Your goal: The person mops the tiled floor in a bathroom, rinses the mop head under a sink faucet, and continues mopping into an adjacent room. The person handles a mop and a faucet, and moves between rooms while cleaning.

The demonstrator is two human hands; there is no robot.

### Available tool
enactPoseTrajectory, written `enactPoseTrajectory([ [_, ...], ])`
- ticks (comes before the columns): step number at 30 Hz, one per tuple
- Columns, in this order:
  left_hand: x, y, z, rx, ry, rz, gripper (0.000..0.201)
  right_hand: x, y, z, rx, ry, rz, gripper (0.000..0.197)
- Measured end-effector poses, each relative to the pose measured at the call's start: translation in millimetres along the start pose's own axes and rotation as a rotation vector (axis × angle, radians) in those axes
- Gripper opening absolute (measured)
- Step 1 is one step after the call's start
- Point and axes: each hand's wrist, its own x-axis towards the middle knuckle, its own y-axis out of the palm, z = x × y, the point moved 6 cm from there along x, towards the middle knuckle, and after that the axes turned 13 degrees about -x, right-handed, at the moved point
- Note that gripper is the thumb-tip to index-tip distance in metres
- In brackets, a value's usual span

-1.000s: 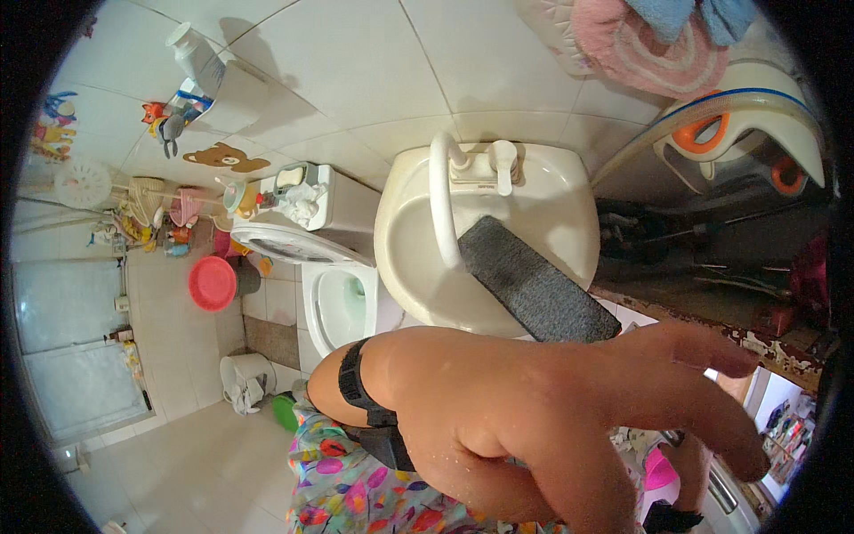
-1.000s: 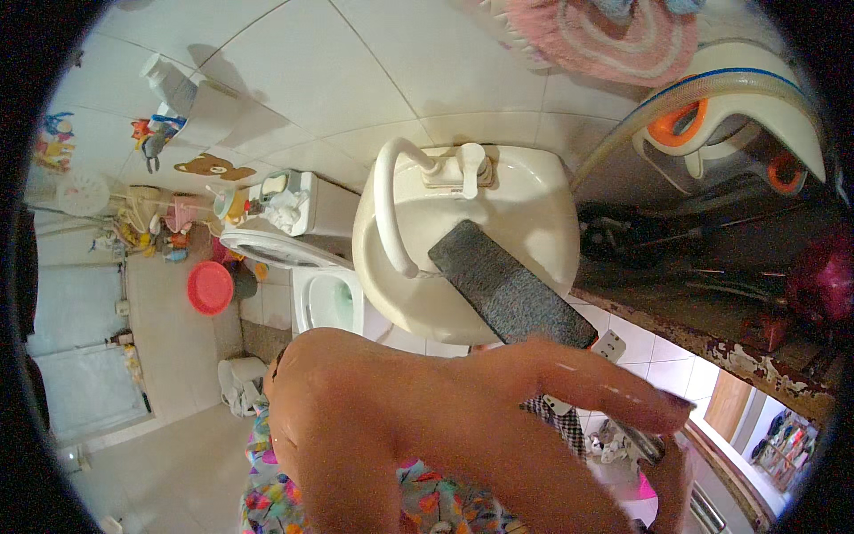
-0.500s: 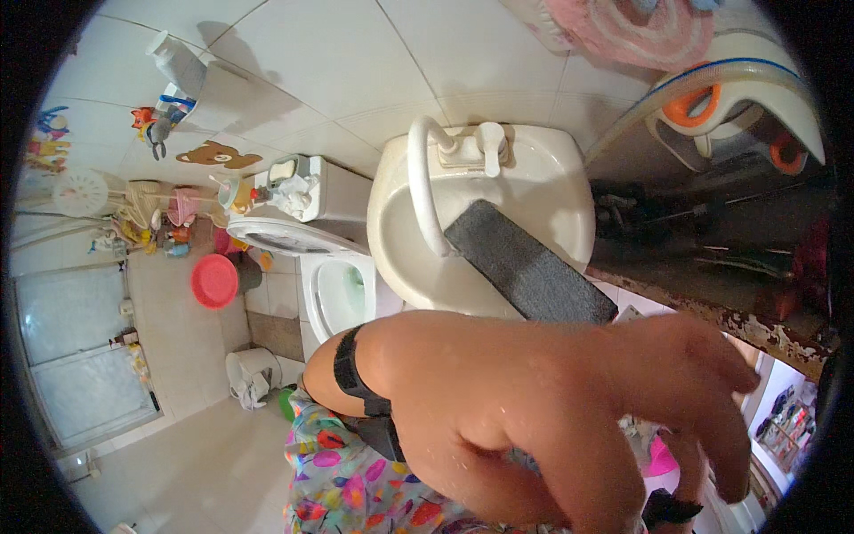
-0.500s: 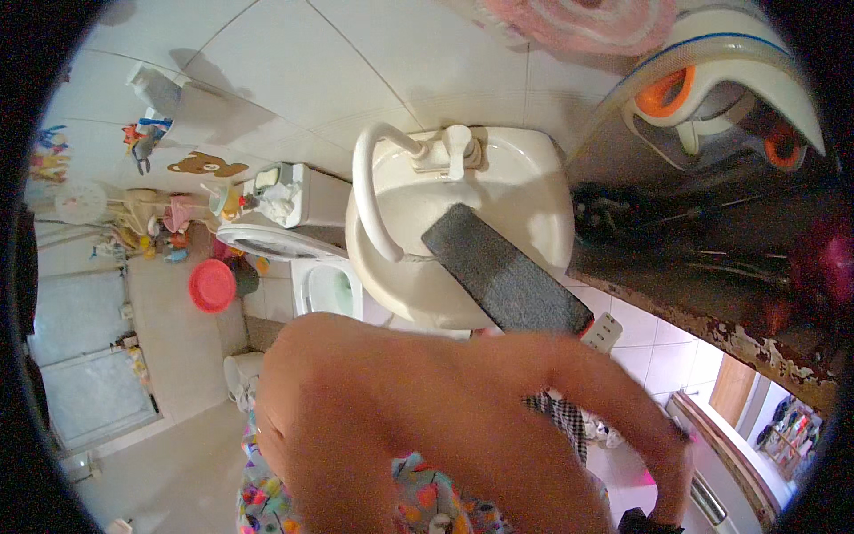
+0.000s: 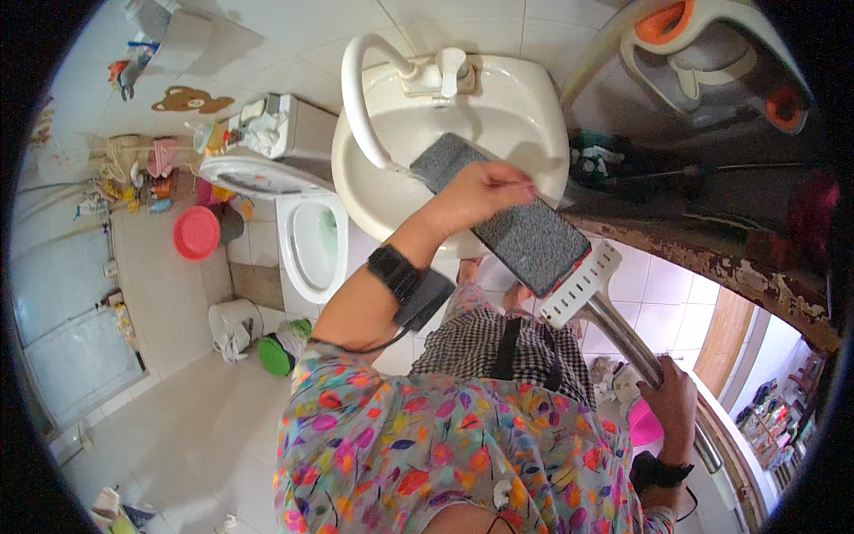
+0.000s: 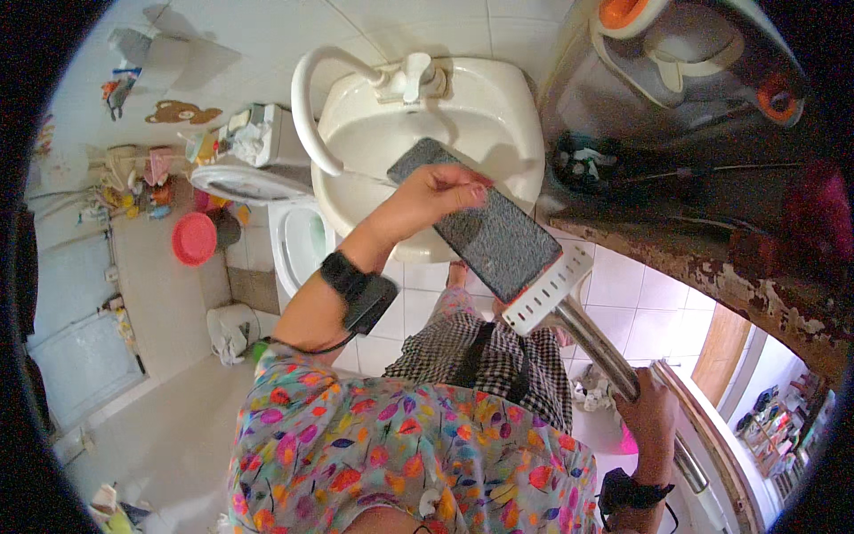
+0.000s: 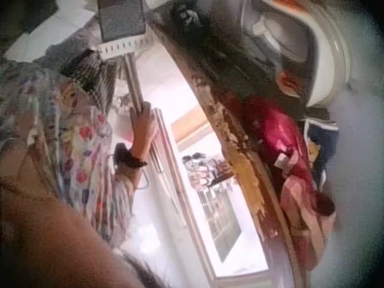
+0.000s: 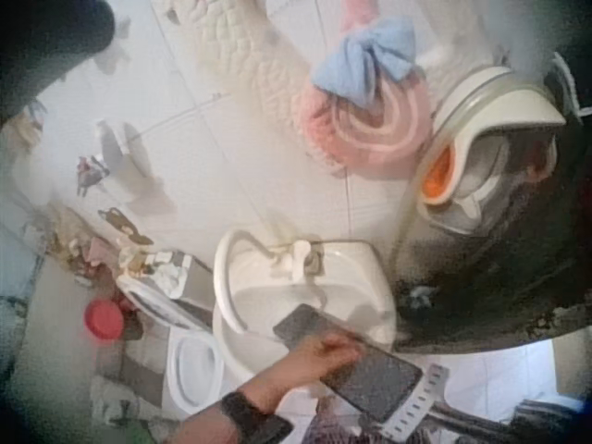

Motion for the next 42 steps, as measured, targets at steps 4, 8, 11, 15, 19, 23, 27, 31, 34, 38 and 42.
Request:
enactPoseTrajectory([
  [4, -7.8, -98.2, 114.6, -0.649, -0.011, -0.691, 0.02, 2.9, 8.8, -5.1, -0.056, -0.002, 0.004, 0.04],
  [8, 2.3, -148.4, 152.1, -1.012, 0.2, -0.679, 0.022, -1.9, 8.0, 2.6, -0.045, -0.03, -0.029, 0.039],
  [11, 12.7, -168.2, 148.6, -0.539, 0.169, -0.703, 0.027, -10.2, 3.7, 15.5, -0.053, -0.087, -0.031, 0.039],
  [15, 18.1, -126.4, 137.5, 1.017, 0.01, -0.452, 0.046, -16.5, 6.4, 21.6, -0.004, -0.011, 0.101, 0.041],
  [19, 5.6, -74.1, 149.1, 1.056, 0.172, -0.296, 0.055, -17.1, 0.4, 28.3, 0.006, -0.031, 0.044, 0.041],
  [23, 17.9, -117.0, 164.5, 1.153, 0.128, -0.195, 0.052, -22.5, -2.9, 30.4, -0.002, -0.012, 0.042, 0.039],
  [27, 26.7, -193.7, 161.4, 1.245, -0.031, -0.443, 0.063, -27.6, -7.6, 32.9, 0.0, 0.022, 0.04, 0.034],
  [31, 20.8, -127.6, 151.6, 1.096, -0.036, -0.351, 0.064, -27.7, -13.1, 38.2, -0.041, 0.015, 0.063, 0.03],
  [34, 4.3, -52.0, 125.5, 1.083, 0.168, -0.231, 0.058, -27.0, -23.5, 46.5, -0.071, -0.043, -0.011, 0.03],
  [38, 14.6, -60.7, 127.7, 1.134, 0.028, -0.086, 0.057, -30.1, -29.5, 49.3, -0.096, 0.006, 0.034, 0.032],
  [42, 39.3, -168.2, 150.2, 1.144, -0.25, -0.327, 0.065, -37.0, -32.8, 44.7, -0.136, 0.078, 0.043, 0.034],
])
